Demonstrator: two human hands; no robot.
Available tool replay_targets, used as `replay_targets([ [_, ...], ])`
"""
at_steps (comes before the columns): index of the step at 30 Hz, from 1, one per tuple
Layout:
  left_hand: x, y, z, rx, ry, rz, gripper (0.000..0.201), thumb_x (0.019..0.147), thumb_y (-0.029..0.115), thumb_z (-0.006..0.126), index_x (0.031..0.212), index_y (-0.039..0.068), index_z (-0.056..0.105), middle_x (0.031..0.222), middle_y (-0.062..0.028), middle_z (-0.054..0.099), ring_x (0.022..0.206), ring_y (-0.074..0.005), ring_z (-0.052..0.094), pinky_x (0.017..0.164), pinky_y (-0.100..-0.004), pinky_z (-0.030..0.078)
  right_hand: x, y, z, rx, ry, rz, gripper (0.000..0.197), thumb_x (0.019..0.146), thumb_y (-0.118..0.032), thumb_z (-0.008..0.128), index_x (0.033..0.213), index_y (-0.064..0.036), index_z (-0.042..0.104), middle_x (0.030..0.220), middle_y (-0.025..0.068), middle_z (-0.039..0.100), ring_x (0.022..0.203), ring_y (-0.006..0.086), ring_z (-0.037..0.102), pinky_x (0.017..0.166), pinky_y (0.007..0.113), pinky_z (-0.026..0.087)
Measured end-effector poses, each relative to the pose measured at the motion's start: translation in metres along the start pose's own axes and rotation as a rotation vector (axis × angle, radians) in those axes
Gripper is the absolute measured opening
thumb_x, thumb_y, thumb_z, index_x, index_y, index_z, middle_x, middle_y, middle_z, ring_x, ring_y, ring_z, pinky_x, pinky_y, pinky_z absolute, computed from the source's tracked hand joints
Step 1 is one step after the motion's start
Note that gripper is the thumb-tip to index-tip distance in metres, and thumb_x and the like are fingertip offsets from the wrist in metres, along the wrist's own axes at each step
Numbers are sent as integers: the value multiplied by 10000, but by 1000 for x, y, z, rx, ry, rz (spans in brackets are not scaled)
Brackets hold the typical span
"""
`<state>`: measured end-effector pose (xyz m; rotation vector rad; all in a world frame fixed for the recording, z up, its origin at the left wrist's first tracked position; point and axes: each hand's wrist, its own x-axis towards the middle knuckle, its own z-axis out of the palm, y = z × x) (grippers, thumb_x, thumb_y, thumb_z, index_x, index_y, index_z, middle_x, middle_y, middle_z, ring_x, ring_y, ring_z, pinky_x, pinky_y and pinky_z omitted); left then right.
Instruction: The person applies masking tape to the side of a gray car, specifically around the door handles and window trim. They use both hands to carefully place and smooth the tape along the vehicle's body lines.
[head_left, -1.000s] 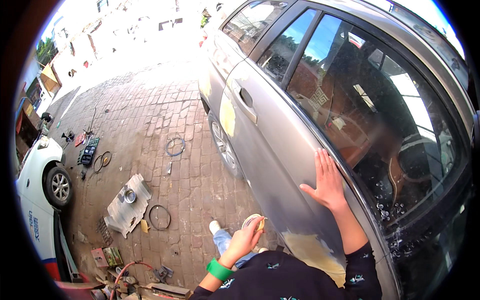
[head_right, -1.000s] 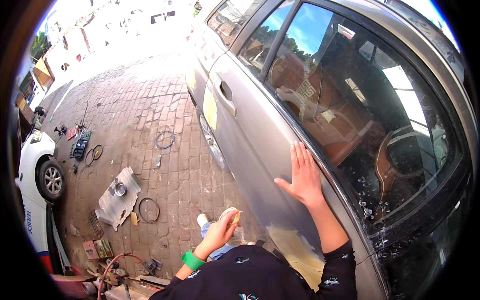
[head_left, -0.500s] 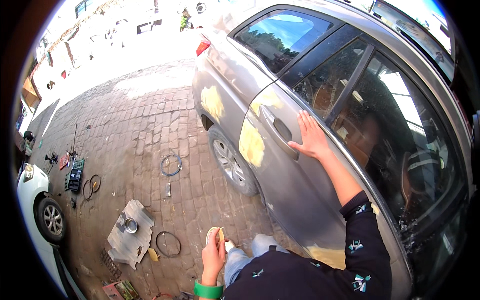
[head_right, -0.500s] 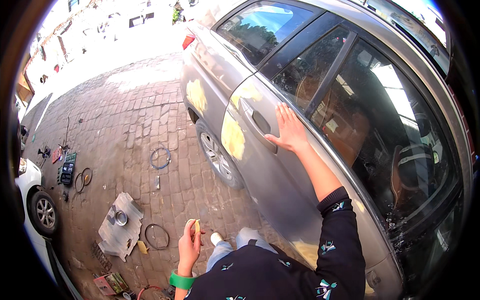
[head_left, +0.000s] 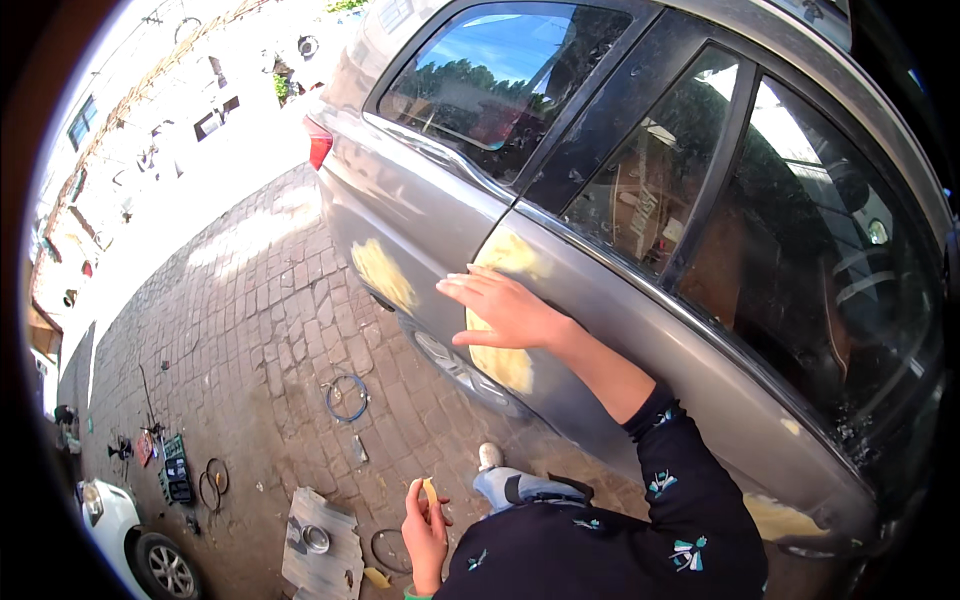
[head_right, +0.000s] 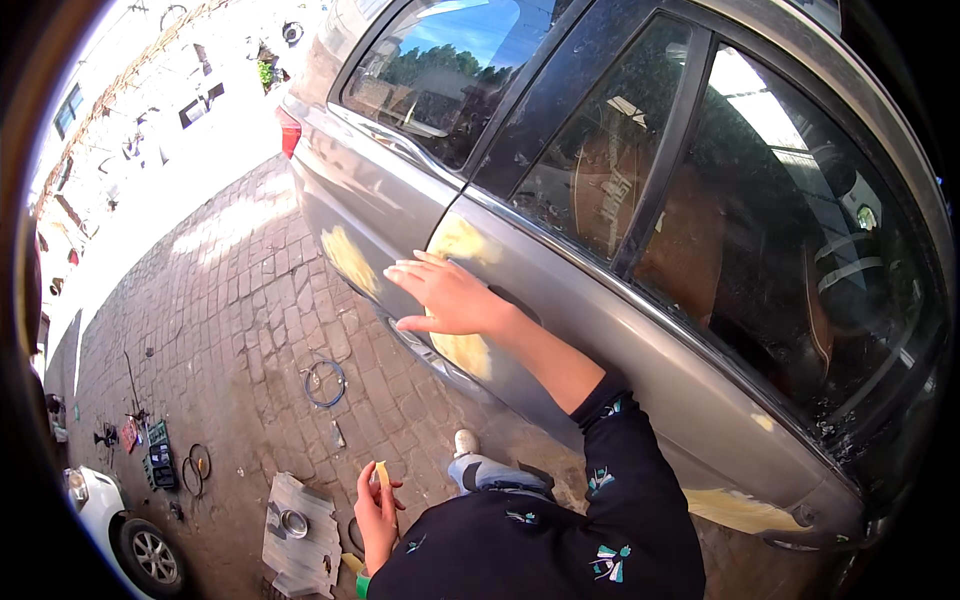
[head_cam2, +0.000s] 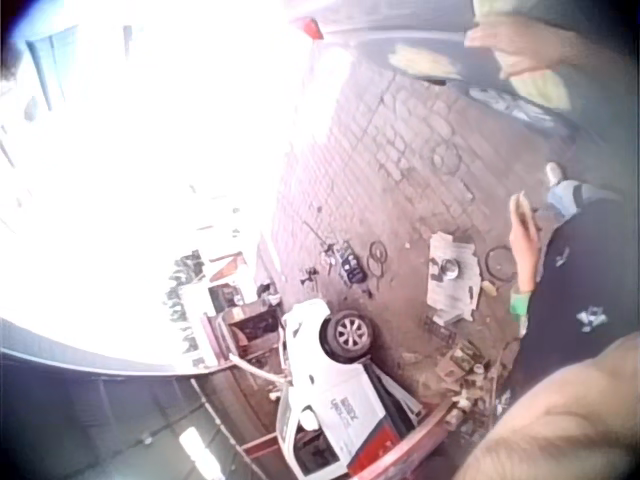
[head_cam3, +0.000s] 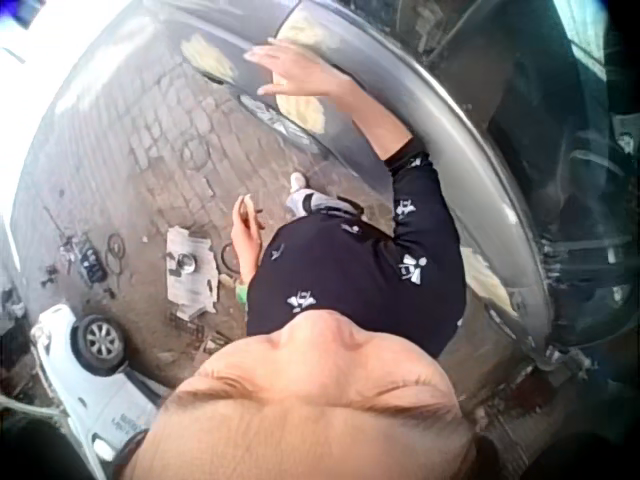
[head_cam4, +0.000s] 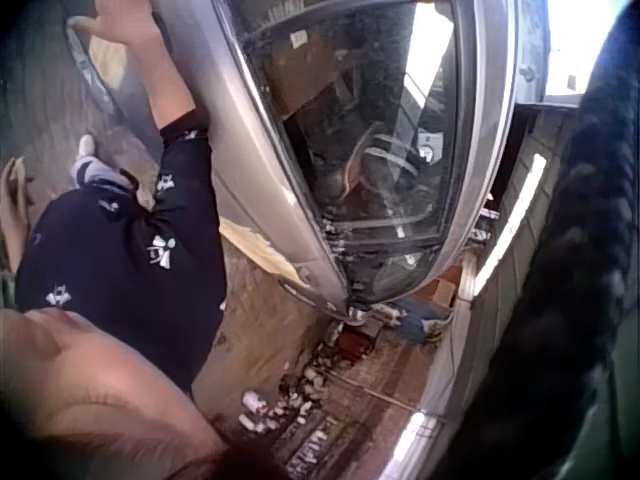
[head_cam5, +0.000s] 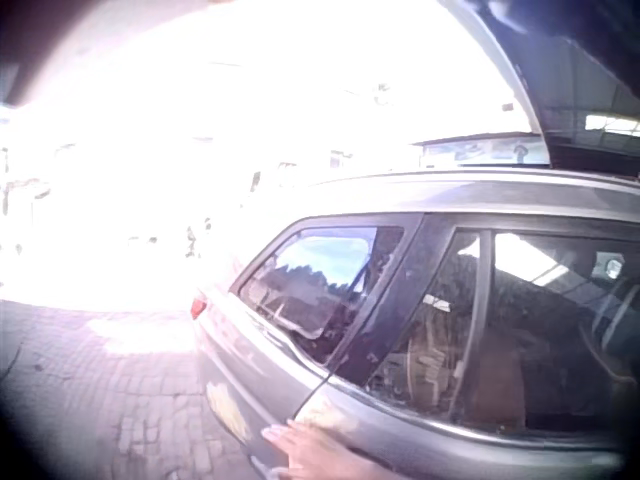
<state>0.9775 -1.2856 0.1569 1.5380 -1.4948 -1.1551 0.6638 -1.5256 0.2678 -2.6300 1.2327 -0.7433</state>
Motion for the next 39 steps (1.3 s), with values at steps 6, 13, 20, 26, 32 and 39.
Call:
replay_targets([
  [6, 84, 17, -18, 42, -64, 9, 442, 995, 3, 521, 1425, 45, 427, 901, -90, 715, 604, -96, 609, 558, -238, 491, -43, -18, -37, -113, 145, 114, 641, 794, -267, 780, 1336, -24, 539, 1368, 129, 561, 1293, 287, 518, 1111, 427, 394],
  [13, 161, 28, 7, 75, -347, -24, 435, 994, 1, 518, 1417, 42, 427, 915, -87, 713, 611, -103, 614, 572, -244, 508, -94, 0, -68, -320, 86, 486, 759, 770, -225, 788, 1417, -4, 458, 1463, 121, 475, 1386, 278, 439, 1148, 423, 375],
  [20, 227, 39, 32, 156, -594, 107, 489, 950, 12, 571, 1412, 59, 419, 964, -86, 741, 620, -175, 672, 587, -290, 532, -73, -1, -68, -254, 16, 576, 925, 735, -338, 825, 1469, 18, 390, 1508, 153, 421, 1401, 311, 416, 1154, 433, 361],
  [26, 264, 42, 25, 156, -616, 117, 488, 947, 6, 567, 1410, 59, 423, 968, -92, 742, 632, -178, 678, 593, -290, 537, -45, 2, -65, -208, -10, 616, 1023, 692, -414, 843, 1482, 26, 365, 1519, 161, 408, 1401, 318, 414, 1151, 439, 358],
  [32, 282, 27, 11, 127, -579, 63, 487, 958, 3, 553, 1422, 55, 414, 931, -85, 729, 623, -152, 660, 586, -272, 527, -6, 13, -56, -157, 14, 610, 1081, 674, -447, 846, 1493, 41, 335, 1541, 174, 370, 1424, 320, 379, 1161, 431, 349],
  [39, 292, 23, 11, 121, -645, 85, 480, 971, 0, 535, 1431, 49, 406, 911, -84, 715, 613, -134, 633, 564, -264, 502, 25, 18, 2, 115, 302, 146, 543, 847, -123, 712, 1357, -26, 555, 1487, 114, 460, 1309, 248, 519, 978, 357, 530],
])
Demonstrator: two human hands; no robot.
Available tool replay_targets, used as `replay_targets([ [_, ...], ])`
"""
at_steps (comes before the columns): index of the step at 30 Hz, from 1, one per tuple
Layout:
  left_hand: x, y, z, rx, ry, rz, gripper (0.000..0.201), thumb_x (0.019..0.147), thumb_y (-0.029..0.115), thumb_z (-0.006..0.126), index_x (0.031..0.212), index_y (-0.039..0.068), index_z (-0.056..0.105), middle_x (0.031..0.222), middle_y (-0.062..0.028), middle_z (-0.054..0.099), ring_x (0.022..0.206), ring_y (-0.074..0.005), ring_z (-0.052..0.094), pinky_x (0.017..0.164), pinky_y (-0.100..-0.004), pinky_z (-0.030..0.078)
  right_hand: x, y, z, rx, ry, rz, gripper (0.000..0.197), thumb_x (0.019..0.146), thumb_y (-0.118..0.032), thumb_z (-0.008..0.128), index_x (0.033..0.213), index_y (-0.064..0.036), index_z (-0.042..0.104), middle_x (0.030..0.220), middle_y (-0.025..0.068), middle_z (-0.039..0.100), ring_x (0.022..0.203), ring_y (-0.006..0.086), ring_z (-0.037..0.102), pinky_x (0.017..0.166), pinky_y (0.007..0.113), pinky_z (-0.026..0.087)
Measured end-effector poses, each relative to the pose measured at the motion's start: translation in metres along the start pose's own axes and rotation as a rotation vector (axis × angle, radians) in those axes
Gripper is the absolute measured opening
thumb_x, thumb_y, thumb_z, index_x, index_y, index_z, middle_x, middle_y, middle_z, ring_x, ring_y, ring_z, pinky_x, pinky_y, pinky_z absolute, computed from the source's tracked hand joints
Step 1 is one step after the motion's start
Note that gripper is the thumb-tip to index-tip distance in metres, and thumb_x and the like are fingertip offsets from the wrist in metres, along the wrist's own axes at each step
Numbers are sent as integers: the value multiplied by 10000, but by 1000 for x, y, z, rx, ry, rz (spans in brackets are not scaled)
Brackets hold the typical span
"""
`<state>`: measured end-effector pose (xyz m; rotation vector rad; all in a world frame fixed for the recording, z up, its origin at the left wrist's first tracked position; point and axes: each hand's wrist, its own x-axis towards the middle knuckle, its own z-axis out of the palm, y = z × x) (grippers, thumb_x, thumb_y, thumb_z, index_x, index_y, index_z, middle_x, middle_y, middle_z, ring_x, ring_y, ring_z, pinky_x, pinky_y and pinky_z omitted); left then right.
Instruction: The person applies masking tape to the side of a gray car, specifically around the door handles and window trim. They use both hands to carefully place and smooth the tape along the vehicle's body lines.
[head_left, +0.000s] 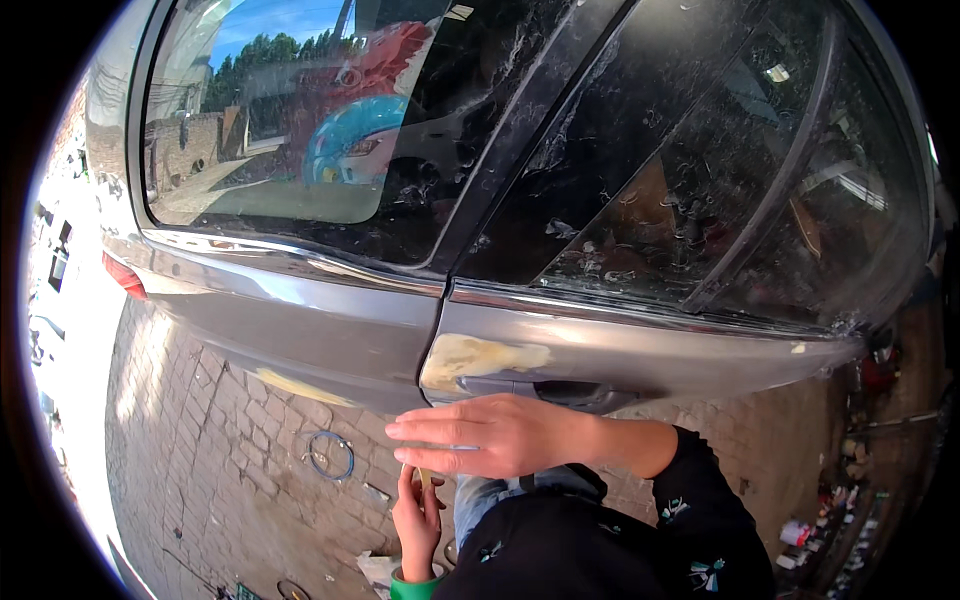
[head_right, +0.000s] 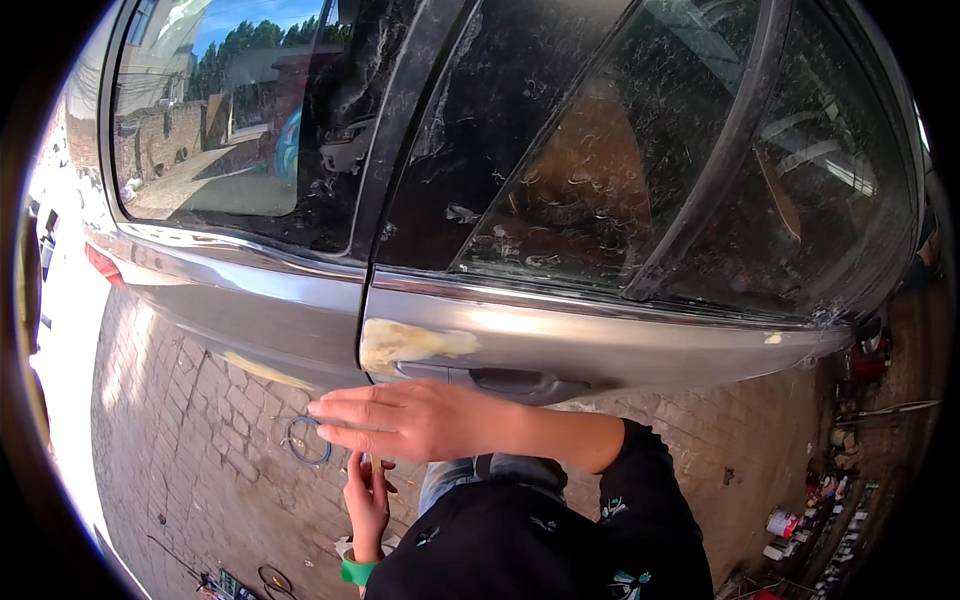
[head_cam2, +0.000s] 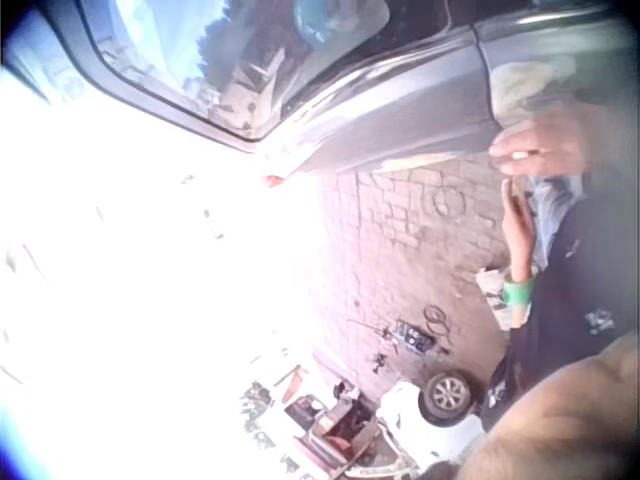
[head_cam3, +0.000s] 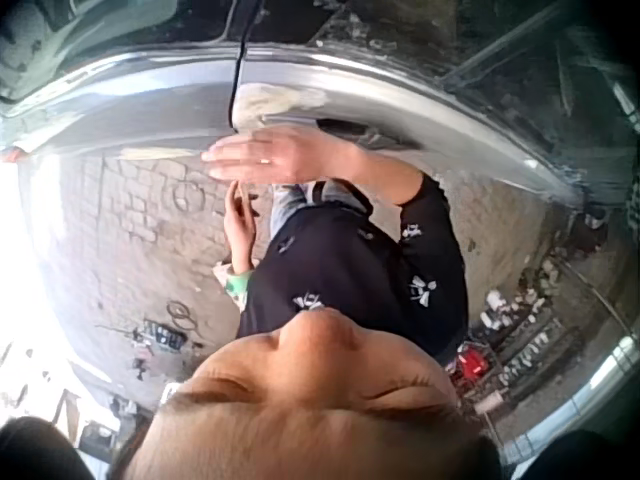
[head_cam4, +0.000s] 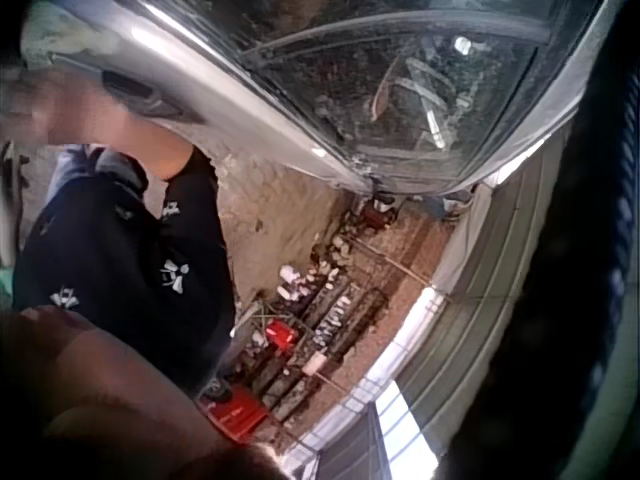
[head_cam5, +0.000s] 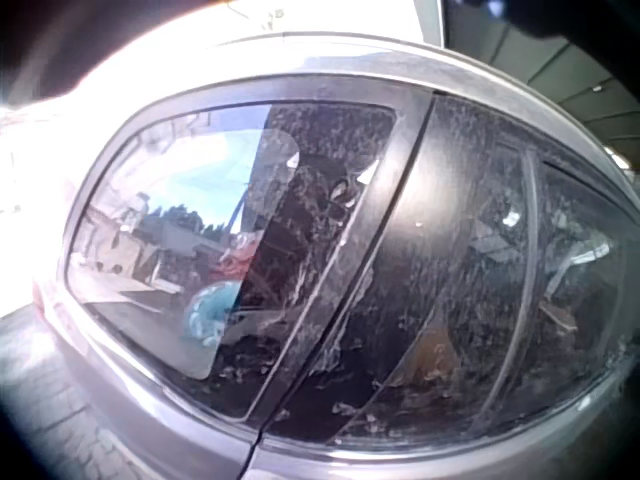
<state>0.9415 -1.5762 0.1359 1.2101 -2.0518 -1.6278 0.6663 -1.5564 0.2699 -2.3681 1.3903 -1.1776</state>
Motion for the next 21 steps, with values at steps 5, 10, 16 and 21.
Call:
replay_targets([
  [5, 8, 2, -2, 33, -99, -4, 477, 975, 10, 536, 1431, 42, 400, 903, -85, 713, 601, -139, 628, 563, -261, 501, -43, -15, -13, -193, 268, 111, 198, 821, -74, 758, 1003, 0, 734, 681, 31, 652, 481, 104, 573, 389, 214, 411],
  [10, 16, 3, 6, 111, -186, 20, 460, 972, 11, 534, 1413, 53, 409, 904, -82, 728, 598, -159, 654, 563, -280, 520, -75, -26, -45, -541, 373, 334, 291, 741, -264, 845, 954, -88, 752, 702, -24, 624, 519, 111, 506, 448, 245, 383],
  [16, 18, 9, 15, 155, -266, 16, 460, 954, 21, 562, 1391, 66, 424, 932, -85, 741, 610, -183, 684, 560, -300, 536, -93, -12, -53, -596, 390, 388, 357, 707, -199, 815, 1024, -55, 737, 1124, 52, 712, 909, 209, 652, 787, 330, 523],
  [21, 13, 4, 17, 182, -293, -17, 464, 954, 40, 580, 1394, 74, 436, 929, -72, 747, 593, -168, 674, 554, -290, 528, -92, -13, -56, -633, 298, 424, 345, 760, -210, 803, 1063, -63, 727, 1170, 66, 710, 1046, 211, 659, 865, 340, 502],
])
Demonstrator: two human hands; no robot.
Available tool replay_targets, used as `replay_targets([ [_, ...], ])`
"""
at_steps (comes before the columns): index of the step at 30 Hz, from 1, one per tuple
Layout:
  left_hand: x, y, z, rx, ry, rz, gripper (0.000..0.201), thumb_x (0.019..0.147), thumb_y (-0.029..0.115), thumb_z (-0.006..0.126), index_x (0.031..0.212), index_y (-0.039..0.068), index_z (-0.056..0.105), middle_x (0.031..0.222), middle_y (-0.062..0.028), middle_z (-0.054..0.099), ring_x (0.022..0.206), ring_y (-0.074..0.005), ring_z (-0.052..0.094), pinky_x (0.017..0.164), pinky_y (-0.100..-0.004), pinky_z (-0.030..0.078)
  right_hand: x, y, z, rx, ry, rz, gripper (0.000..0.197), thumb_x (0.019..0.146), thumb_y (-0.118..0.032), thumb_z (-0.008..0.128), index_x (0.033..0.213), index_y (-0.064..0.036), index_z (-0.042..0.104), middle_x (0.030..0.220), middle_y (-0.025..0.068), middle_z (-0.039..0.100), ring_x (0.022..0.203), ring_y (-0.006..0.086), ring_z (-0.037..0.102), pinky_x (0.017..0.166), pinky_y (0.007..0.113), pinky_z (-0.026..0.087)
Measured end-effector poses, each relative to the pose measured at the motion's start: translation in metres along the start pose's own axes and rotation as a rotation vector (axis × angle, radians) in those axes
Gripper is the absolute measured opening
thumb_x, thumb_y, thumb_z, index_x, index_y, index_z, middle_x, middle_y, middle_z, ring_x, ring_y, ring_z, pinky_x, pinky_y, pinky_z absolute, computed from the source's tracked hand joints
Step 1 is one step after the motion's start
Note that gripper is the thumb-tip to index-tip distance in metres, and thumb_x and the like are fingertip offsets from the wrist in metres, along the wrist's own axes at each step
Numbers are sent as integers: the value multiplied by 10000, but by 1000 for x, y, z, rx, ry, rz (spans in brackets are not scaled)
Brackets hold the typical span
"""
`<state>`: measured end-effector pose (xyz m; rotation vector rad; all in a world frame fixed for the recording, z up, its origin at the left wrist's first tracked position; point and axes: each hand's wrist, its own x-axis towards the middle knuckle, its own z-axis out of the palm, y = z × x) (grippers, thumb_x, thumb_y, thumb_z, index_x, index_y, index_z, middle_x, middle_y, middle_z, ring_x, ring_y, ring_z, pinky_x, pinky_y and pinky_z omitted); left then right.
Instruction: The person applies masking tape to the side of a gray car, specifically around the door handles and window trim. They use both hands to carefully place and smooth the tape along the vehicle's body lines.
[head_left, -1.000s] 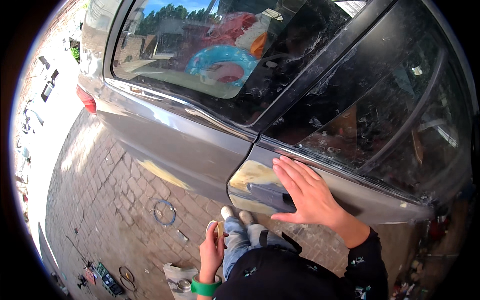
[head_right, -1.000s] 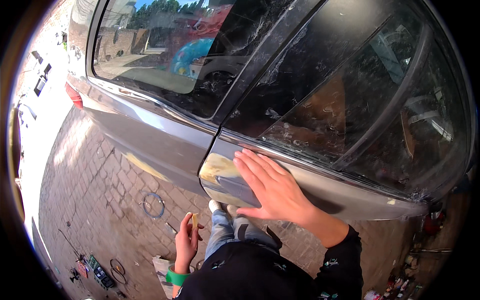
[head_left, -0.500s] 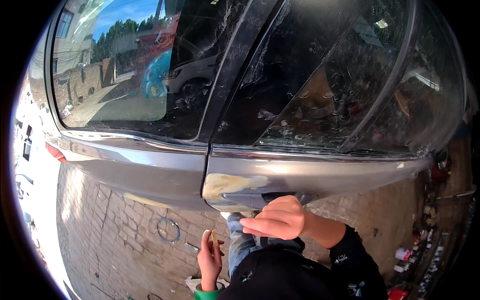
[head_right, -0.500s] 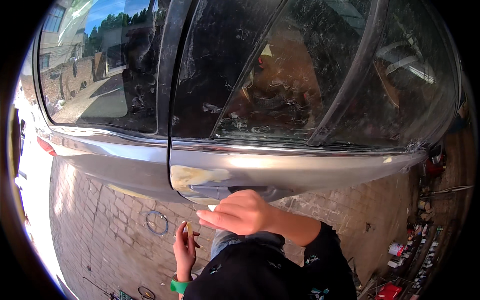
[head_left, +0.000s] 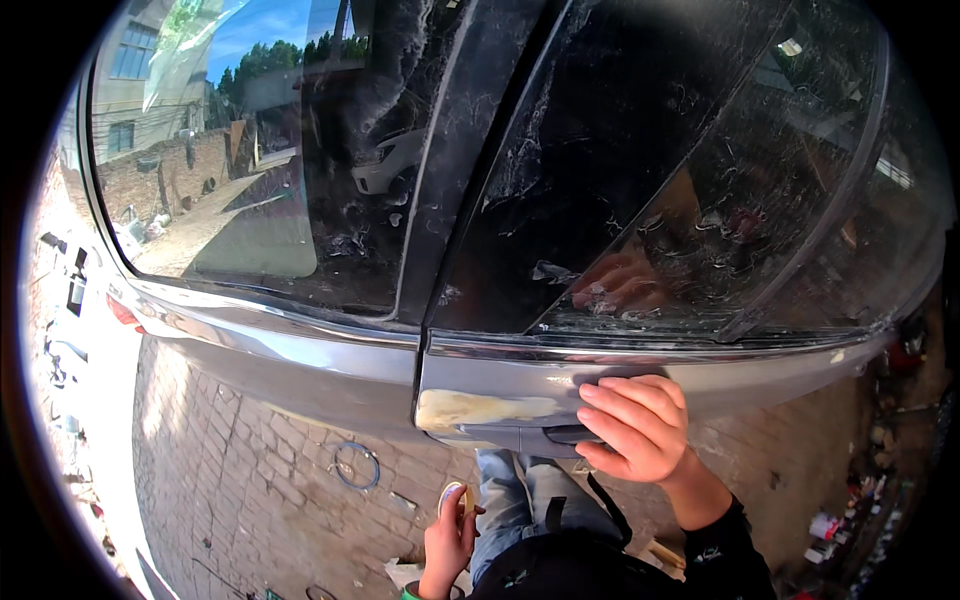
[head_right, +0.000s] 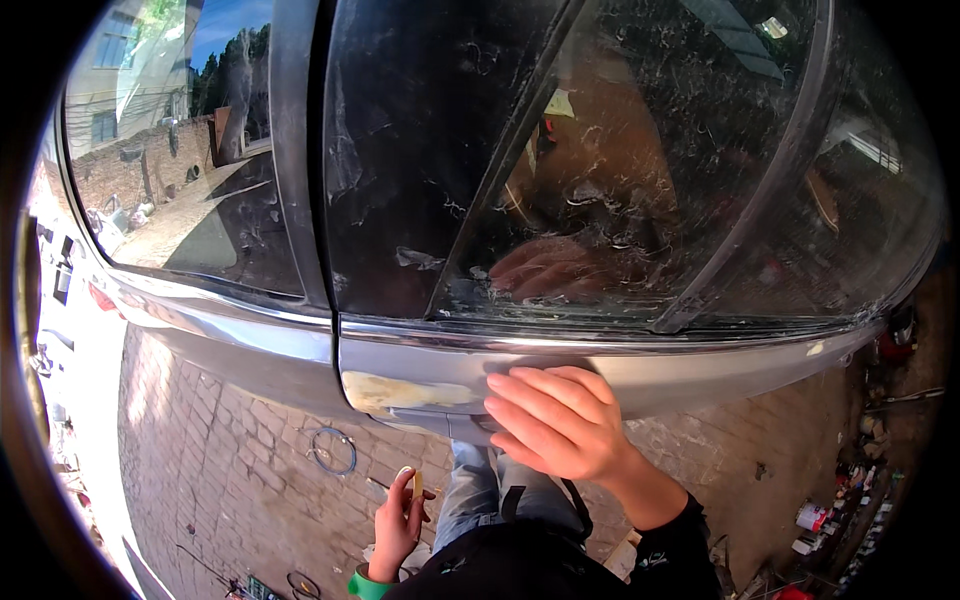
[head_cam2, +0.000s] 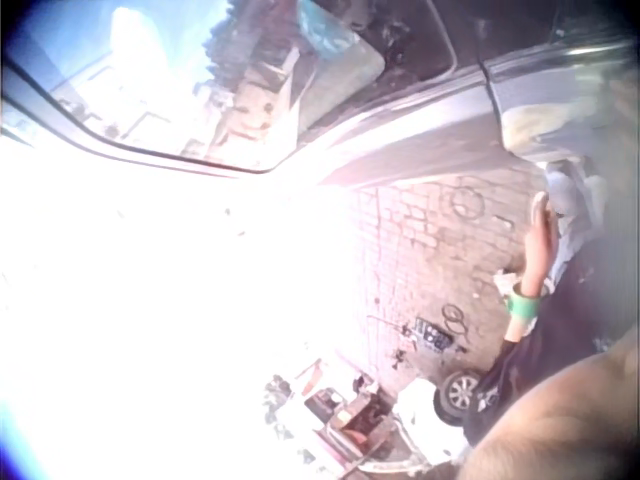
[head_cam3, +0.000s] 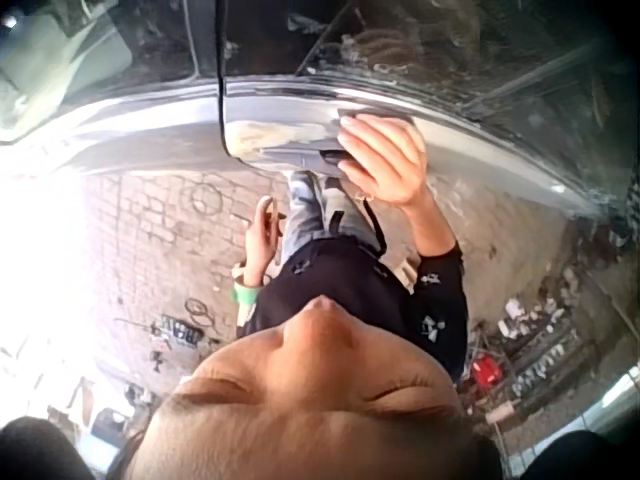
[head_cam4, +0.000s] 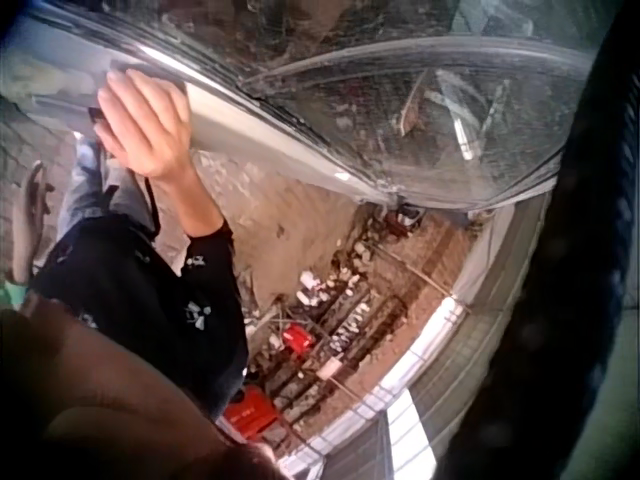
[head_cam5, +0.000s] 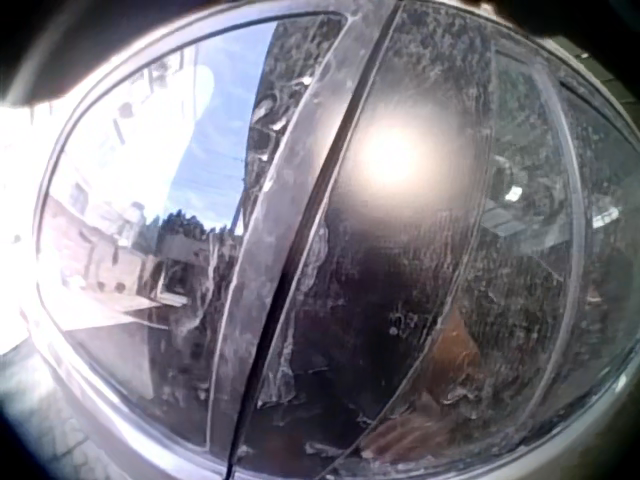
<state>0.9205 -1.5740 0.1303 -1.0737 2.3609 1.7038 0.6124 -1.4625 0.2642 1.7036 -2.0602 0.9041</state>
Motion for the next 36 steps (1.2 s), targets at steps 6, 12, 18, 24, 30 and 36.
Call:
replay_targets([
  [6, -1, -4, 6, -4, 27, 21, 463, 959, 49, 578, 1397, 77, 431, 934, -74, 747, 591, -176, 677, 548, -295, 528, 4, 0, 2, -21, -120, -20, 432, 800, -245, 784, 1179, -64, 686, 1265, 74, 676, 1215, 219, 614, 995, 369, 467],
  [12, -4, -5, 9, -31, 85, 48, 464, 956, 45, 575, 1396, 62, 427, 925, -85, 744, 618, -194, 692, 558, -298, 526, 22, -17, 4, 13, -255, 14, 663, 782, -288, 787, 1348, -13, 578, 1407, 93, 578, 1320, 237, 539, 1113, 416, 404],
  [18, -6, 13, 9, -22, 136, 146, 466, 951, 19, 558, 1396, 48, 422, 935, -83, 736, 622, -192, 687, 574, -300, 540, 45, -38, 32, 75, -159, 19, 663, 818, -316, 763, 1364, -7, 549, 1404, 92, 573, 1333, 241, 520, 1140, 423, 362],
  [24, -18, 29, 9, 51, 210, 211, 472, 948, 40, 575, 1396, 50, 426, 924, -77, 733, 628, -186, 689, 579, -309, 541, 37, -75, 44, 452, 73, -131, 337, 828, -56, 721, 1162, -69, 678, 1184, 58, 677, 842, 184, 700, 658, 284, 575],
  [30, -21, 31, 16, 206, 254, 319, 489, 953, 28, 568, 1417, 54, 416, 959, -82, 741, 628, -184, 681, 596, -298, 537, -9, -53, 13, 255, 194, -26, 243, 777, -74, 772, 1011, -96, 710, 757, 17, 668, 575, 195, 614, 485, 326, 478],
  [36, -26, 39, 19, 224, 230, 405, 493, 945, 40, 579, 1410, 61, 419, 948, -64, 746, 637, -193, 689, 599, -308, 541, -30, -27, -26, -44, 268, 83, 280, 766, -91, 769, 1037, -61, 707, 1049, 40, 709, 930, 224, 652, 787, 359, 535],
])
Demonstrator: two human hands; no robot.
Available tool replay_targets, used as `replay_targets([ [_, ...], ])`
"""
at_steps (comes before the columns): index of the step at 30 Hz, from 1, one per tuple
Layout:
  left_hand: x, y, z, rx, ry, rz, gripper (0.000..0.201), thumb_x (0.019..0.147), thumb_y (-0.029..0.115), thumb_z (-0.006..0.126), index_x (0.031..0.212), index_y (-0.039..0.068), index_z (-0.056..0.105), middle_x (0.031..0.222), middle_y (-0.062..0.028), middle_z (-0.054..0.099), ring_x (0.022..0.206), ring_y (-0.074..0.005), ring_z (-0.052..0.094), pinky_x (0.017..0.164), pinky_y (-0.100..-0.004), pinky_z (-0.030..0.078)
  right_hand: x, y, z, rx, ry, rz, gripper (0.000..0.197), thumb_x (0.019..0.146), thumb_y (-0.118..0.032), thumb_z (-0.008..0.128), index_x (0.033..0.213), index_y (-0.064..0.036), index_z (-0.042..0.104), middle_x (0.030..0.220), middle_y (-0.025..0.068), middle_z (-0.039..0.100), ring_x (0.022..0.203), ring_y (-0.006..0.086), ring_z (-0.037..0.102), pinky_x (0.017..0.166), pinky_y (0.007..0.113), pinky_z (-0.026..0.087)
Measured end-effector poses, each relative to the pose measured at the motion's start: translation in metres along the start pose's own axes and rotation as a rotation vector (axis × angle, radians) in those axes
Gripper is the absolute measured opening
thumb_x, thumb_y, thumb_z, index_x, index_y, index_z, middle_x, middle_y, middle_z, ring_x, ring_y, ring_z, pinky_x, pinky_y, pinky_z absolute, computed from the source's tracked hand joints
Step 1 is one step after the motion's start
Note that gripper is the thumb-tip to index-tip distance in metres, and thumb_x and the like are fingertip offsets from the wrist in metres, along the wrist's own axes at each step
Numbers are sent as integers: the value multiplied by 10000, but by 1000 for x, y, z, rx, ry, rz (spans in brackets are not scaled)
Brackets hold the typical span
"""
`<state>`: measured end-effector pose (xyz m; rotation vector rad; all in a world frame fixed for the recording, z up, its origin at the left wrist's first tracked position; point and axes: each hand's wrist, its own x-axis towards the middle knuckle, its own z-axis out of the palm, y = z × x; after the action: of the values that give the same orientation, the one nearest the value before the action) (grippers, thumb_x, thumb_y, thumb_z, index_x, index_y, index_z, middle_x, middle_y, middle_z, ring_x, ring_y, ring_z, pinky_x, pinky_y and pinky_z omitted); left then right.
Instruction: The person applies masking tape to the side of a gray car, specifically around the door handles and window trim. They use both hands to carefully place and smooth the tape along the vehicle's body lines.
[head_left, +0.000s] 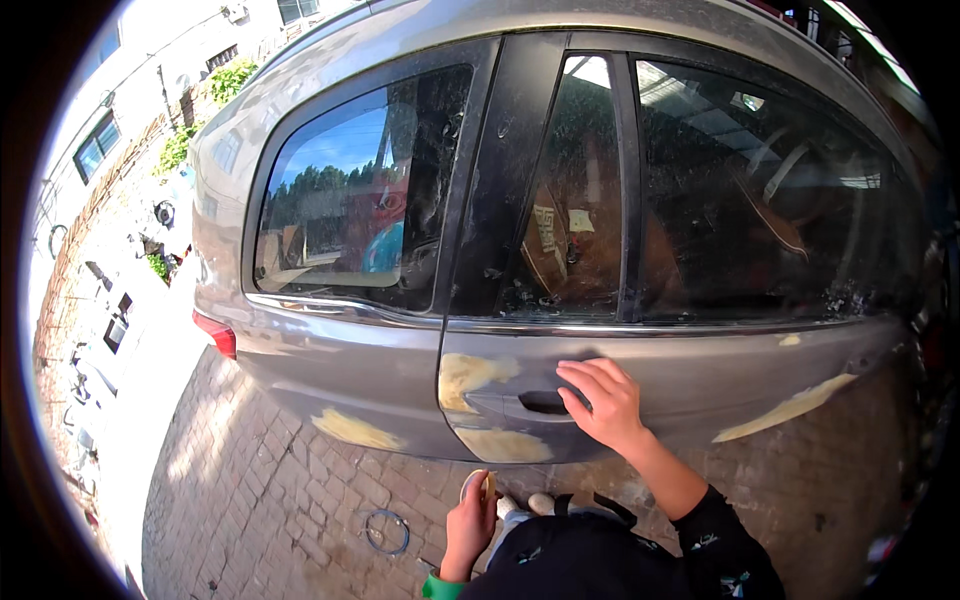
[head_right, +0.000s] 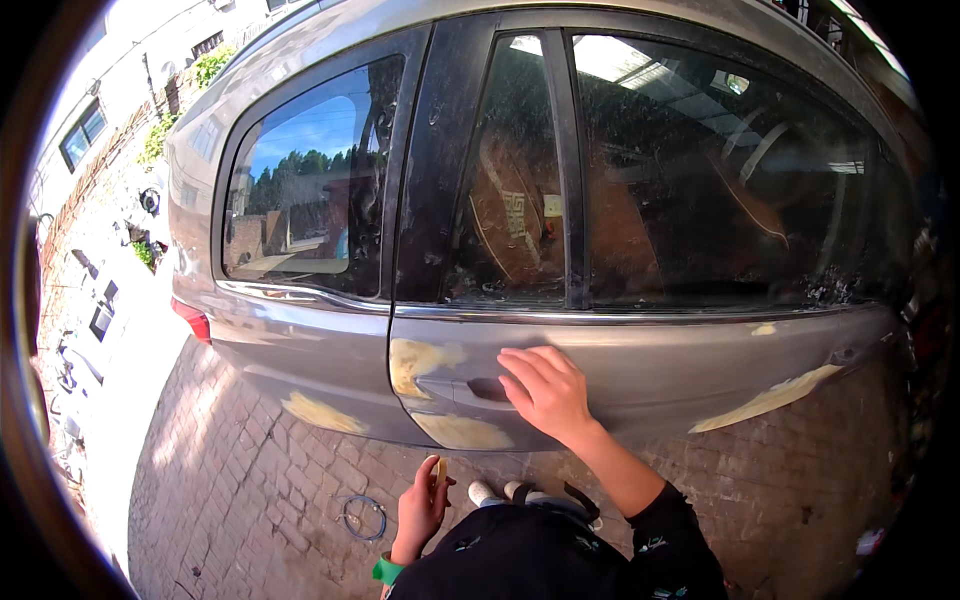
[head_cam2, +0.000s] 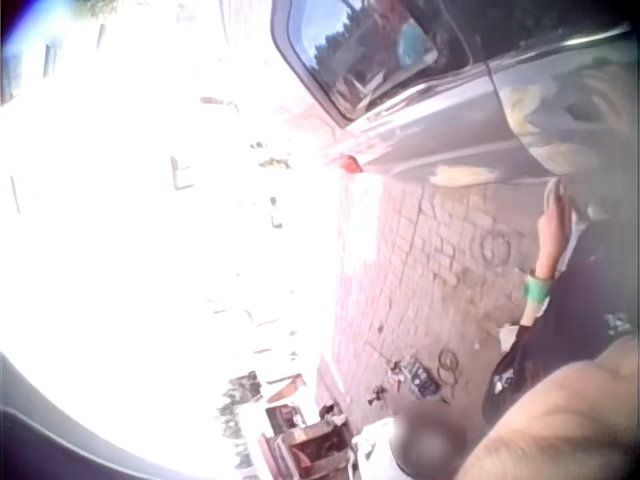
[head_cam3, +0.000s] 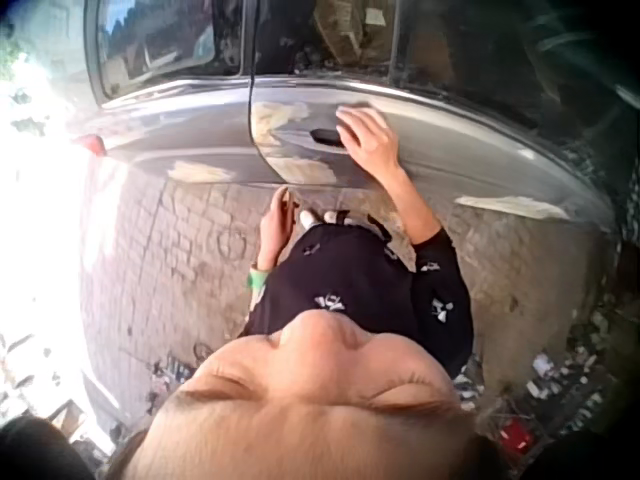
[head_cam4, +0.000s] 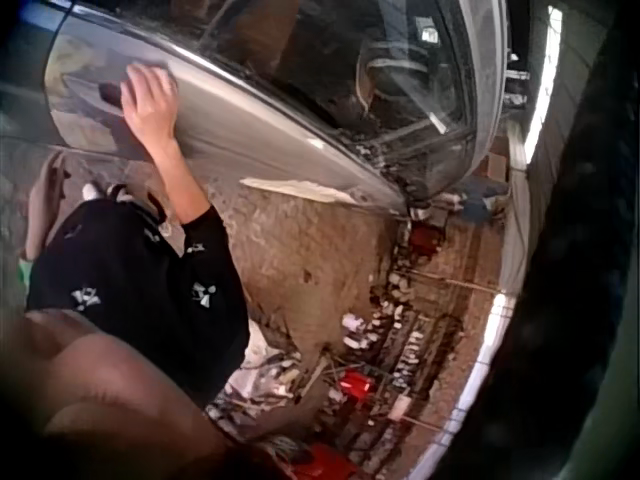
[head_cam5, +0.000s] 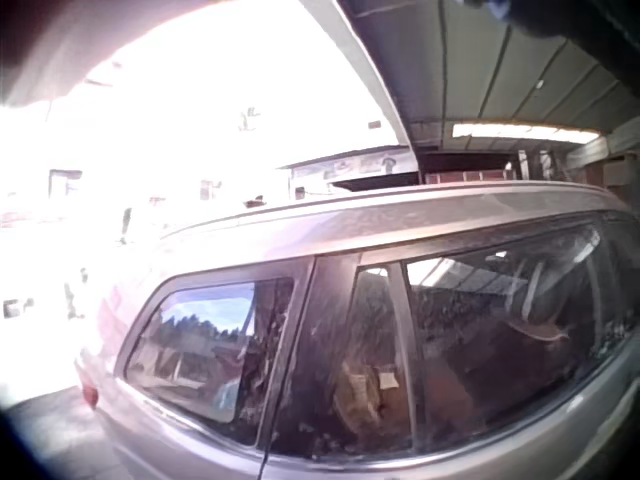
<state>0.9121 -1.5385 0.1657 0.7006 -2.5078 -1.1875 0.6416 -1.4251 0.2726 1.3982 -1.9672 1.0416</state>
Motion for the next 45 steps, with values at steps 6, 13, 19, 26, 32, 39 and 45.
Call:
replay_targets([
  [6, -3, 5, 0, 8, -23, -11, 460, 947, 117, 596, 1381, 92, 448, 917, -103, 737, 702, -289, 711, 606, -391, 548, 4, 12, -9, -73, -317, -75, 637, 863, -253, 714, 1414, -35, 480, 1485, 93, 478, 1417, 264, 393, 1179, 424, 300],
  [13, -12, -15, 10, -138, -59, -83, 416, 1004, 113, 541, 1409, 103, 446, 887, -82, 727, 595, -171, 654, 549, -307, 523, -9, 3, 40, -151, -370, -38, 847, 916, -387, 644, 1550, -2, 235, 1631, 133, 221, 1529, 252, 156, 1250, 421, 132],
  [19, -14, -33, -1, -123, -111, -5, 407, 991, 69, 551, 1385, 54, 453, 890, -84, 730, 594, -152, 670, 534, -278, 522, -16, -20, 55, -83, -249, 68, 696, 919, -324, 650, 1471, 10, 388, 1592, 144, 295, 1513, 268, 204, 1240, 428, 176],
  [26, -6, -29, -2, 67, -128, 56, 462, 953, 107, 598, 1392, 100, 452, 912, -94, 734, 635, -233, 690, 572, -359, 539, -51, -27, 39, 65, 22, 95, 315, 849, -56, 679, 1162, -75, 651, 1227, 63, 590, 1097, 271, 570, 959, 408, 485],
  [32, -12, -31, 4, 77, -162, 24, 483, 914, 203, 681, 1359, 143, 504, 947, -140, 732, 760, -366, 705, 641, -449, 549, -76, -21, 20, -62, 117, 124, 151, 789, -96, 762, 922, -119, 694, 780, -9, 623, 777, 208, 558, 712, 352, 468],
  [39, -17, -33, 7, 121, -223, 152, 440, 921, 173, 674, 1331, 105, 527, 919, -145, 737, 708, -306, 713, 620, -402, 545, -87, -22, 4, -134, 141, 179, 103, 784, -133, 781, 861, -137, 713, 736, -20, 638, 716, 192, 554, 795, 369, 425],
  [45, -16, -14, 10, 212, -318, 115, 415, 916, 251, 653, 1307, 170, 542, 1034, -145, 720, 804, -366, 701, 647, -453, 560, -93, -17, 4, 45, 174, 179, 167, 805, -24, 725, 962, -77, 712, 852, 49, 693, 745, 223, 613, 720, 359, 472],
])
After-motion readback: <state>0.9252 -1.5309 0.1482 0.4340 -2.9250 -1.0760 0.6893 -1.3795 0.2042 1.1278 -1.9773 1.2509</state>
